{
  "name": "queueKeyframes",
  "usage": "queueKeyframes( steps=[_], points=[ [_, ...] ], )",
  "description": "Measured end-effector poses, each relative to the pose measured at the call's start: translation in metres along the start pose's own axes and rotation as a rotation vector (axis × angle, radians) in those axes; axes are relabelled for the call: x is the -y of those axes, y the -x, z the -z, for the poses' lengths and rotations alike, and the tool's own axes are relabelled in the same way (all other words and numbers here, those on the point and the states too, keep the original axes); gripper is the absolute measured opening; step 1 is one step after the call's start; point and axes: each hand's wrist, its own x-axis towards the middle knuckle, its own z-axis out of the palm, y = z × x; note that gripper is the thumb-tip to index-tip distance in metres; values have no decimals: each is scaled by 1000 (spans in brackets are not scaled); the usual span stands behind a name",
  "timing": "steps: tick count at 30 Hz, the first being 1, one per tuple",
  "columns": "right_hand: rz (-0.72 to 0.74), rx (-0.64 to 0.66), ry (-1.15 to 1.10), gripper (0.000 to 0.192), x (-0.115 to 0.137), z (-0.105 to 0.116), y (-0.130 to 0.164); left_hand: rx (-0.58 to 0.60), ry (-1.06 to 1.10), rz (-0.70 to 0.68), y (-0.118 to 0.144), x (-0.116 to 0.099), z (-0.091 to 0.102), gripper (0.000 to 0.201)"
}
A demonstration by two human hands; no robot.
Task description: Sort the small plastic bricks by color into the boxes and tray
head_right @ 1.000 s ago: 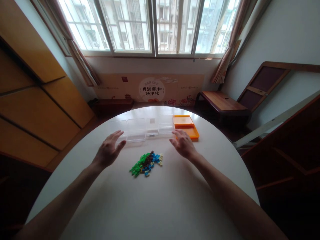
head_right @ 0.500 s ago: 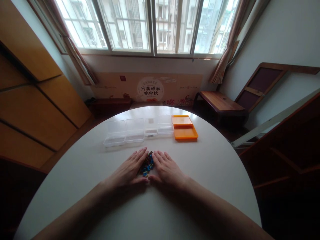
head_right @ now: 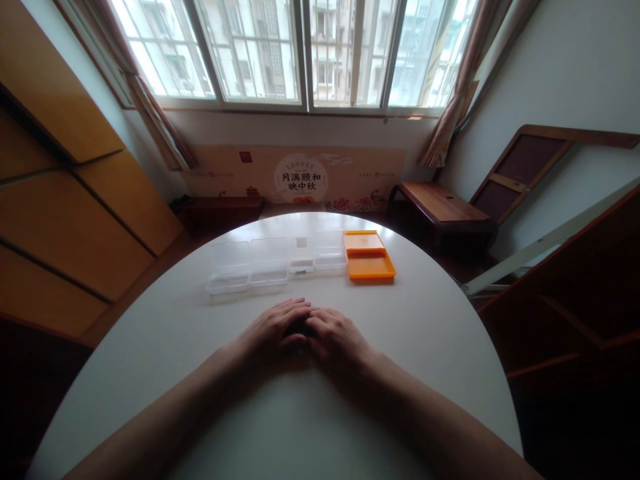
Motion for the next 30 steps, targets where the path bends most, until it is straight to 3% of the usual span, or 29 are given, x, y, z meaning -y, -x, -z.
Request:
queueKeyframes(
  steps=[3,9,11,13,16,19,22,30],
  points=[
    [-66,-49,-40,24,-4,4,-3,-167,106,101,1,1,7,44],
    [-207,-107,-82,21,-5,15,-26,-715,391,511,8,3,41,32],
    [-224,-94,-110,24,-5,10,-34,-769,385,575,15,2,45,27],
    [-222,-104,-113,25,-6,1,-39,-709,309,564,24,0,43,20],
    [-135,-136,-30,25,-9,-11,-38,-582,128,431,36,-1,37,14],
    [-19,-187,52,25,-10,-13,-30,-438,-50,236,45,3,35,20],
    [-4,-256,56,25,-8,-12,-24,-333,-179,118,52,11,37,25],
    [32,-197,105,22,-6,-22,-22,-261,-262,152,60,27,31,18]
  ],
)
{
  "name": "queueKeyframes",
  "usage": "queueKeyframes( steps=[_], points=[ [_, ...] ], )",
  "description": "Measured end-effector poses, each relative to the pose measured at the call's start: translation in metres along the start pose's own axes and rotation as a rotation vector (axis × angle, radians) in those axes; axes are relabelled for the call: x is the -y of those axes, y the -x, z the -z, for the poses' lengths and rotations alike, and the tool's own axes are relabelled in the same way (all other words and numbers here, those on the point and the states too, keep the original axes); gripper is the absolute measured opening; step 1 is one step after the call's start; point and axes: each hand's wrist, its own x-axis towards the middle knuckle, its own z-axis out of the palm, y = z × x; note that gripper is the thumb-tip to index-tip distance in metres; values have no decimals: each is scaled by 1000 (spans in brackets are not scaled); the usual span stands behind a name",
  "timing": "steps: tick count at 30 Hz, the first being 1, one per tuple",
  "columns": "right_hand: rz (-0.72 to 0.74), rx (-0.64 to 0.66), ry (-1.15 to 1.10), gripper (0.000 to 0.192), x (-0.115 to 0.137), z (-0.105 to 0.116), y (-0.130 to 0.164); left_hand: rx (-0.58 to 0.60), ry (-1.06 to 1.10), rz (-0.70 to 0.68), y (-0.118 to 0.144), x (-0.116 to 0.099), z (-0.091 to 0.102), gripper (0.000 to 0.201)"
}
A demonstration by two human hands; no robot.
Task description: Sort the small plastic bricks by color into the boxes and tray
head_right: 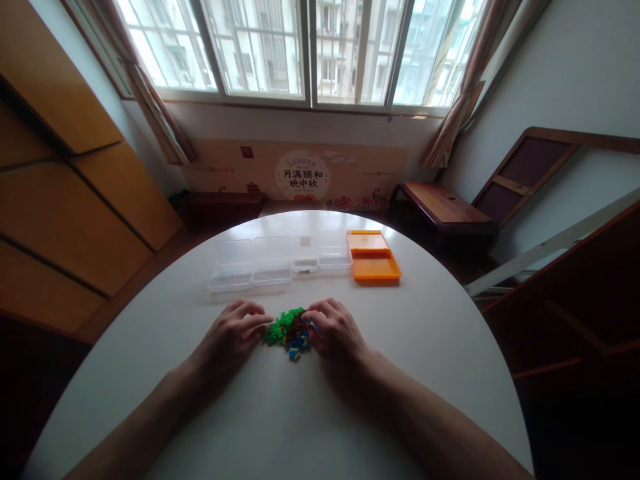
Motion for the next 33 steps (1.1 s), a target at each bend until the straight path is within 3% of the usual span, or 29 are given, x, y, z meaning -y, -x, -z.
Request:
queueKeyframes(
  steps=[6,27,33],
  points=[
    [-3,-5,-3,20,2,4,0,-10,22,-70,-3,-2,-2,19],
    [-70,-4,-3,17,-1,7,0,-61,73,-74,-5,0,-6,11],
    [-129,-38,-68,15,3,7,-2,-203,34,-87,-9,-10,0,10]
  ],
)
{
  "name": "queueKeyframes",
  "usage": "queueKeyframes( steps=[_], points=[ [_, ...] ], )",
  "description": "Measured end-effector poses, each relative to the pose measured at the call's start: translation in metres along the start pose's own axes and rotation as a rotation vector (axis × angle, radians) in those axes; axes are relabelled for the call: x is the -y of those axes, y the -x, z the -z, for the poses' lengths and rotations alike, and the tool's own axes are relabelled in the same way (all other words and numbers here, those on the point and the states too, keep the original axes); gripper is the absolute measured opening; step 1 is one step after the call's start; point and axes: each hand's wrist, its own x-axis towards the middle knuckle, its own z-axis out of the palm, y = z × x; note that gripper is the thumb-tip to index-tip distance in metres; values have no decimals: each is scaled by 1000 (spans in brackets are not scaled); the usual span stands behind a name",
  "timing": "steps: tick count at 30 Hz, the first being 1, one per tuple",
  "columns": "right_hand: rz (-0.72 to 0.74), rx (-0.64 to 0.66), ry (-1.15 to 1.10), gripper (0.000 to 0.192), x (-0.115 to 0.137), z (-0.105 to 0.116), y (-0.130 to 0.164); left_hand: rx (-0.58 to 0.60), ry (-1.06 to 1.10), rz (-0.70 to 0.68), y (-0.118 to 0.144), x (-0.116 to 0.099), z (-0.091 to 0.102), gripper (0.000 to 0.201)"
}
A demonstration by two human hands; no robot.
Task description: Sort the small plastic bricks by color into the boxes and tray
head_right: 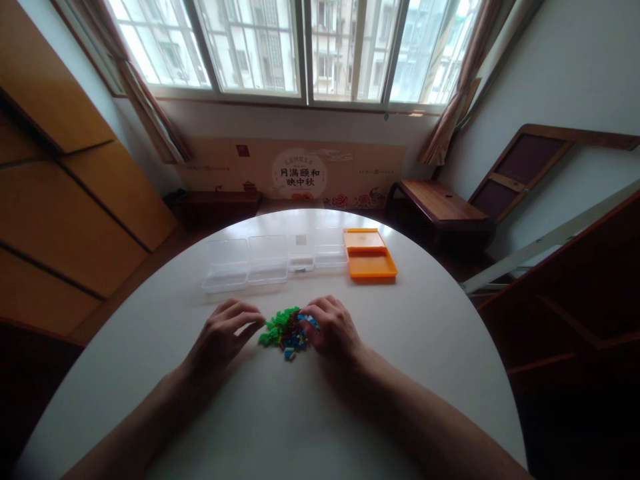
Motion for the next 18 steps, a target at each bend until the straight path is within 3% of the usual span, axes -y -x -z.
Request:
queueKeyframes(
  steps=[4,8,13,18],
  points=[
    [-42,19,-166,15,15,2,-3,-116,-45,-30,-4,-20,2,6],
    [-40,63,-302,19,26,2,-4,-150,-75,-113,-5,-36,3,13],
    [-52,44,-345,22,25,-3,-3,-147,-96,-187,-5,-42,3,20],
    [-63,24,-339,15,21,-5,-3,-143,-60,-136,-6,-40,0,13]
  ],
)
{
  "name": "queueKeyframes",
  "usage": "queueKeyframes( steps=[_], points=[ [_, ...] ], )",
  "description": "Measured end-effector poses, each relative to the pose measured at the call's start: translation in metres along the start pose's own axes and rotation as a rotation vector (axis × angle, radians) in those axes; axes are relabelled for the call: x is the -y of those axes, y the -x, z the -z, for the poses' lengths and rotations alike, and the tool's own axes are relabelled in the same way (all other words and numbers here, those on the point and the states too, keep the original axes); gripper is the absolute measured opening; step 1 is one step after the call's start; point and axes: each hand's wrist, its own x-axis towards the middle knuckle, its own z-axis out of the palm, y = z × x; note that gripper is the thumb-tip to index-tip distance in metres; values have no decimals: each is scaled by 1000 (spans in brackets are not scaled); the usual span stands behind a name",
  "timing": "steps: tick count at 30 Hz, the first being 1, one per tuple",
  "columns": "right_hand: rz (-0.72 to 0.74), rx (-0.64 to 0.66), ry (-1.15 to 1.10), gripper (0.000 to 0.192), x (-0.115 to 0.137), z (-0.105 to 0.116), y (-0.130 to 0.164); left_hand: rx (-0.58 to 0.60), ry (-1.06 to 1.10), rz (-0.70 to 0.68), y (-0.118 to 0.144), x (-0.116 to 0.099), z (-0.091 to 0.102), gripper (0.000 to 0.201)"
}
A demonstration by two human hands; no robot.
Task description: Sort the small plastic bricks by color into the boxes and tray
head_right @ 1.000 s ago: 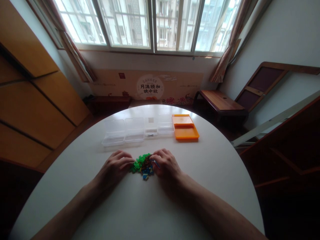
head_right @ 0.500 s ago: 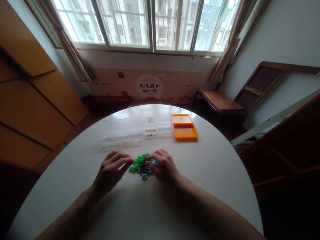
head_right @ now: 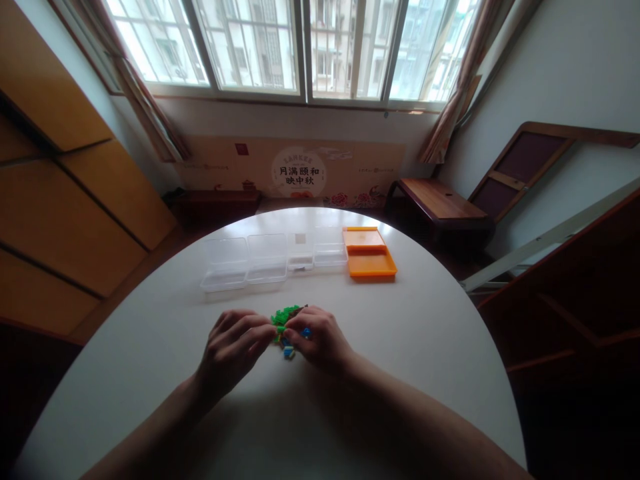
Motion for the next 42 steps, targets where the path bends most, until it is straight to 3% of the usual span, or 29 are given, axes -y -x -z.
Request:
queueKeyframes(
  steps=[5,10,16,21,24,29,31,37,42],
  points=[
    [149,-58,151,15,0,0,1,-10,15,55,3,4,-6,10],
    [291,-69,302,13,-4,0,3,-19,14,5,2,3,-6,8],
    [274,-83,188,8,0,-3,2,-65,-32,-94,-2,0,-1,17],
    [247,-103,238,9,-5,4,-5,-50,-16,-24,0,2,-5,15],
    [198,-193,360,12,-27,29,-16,-46,-8,19,2,6,-9,12],
    [-108,-536,573,22,-84,86,-28,-54,-19,66,4,9,-12,7],
    [-190,-582,615,26,-101,101,-26,-38,-23,82,6,10,-13,6],
    [-279,-561,659,31,-117,111,-20,-7,-31,122,10,12,-15,6],
    [-263,-568,603,29,-110,104,-21,27,-36,244,12,15,-13,27]
  ],
)
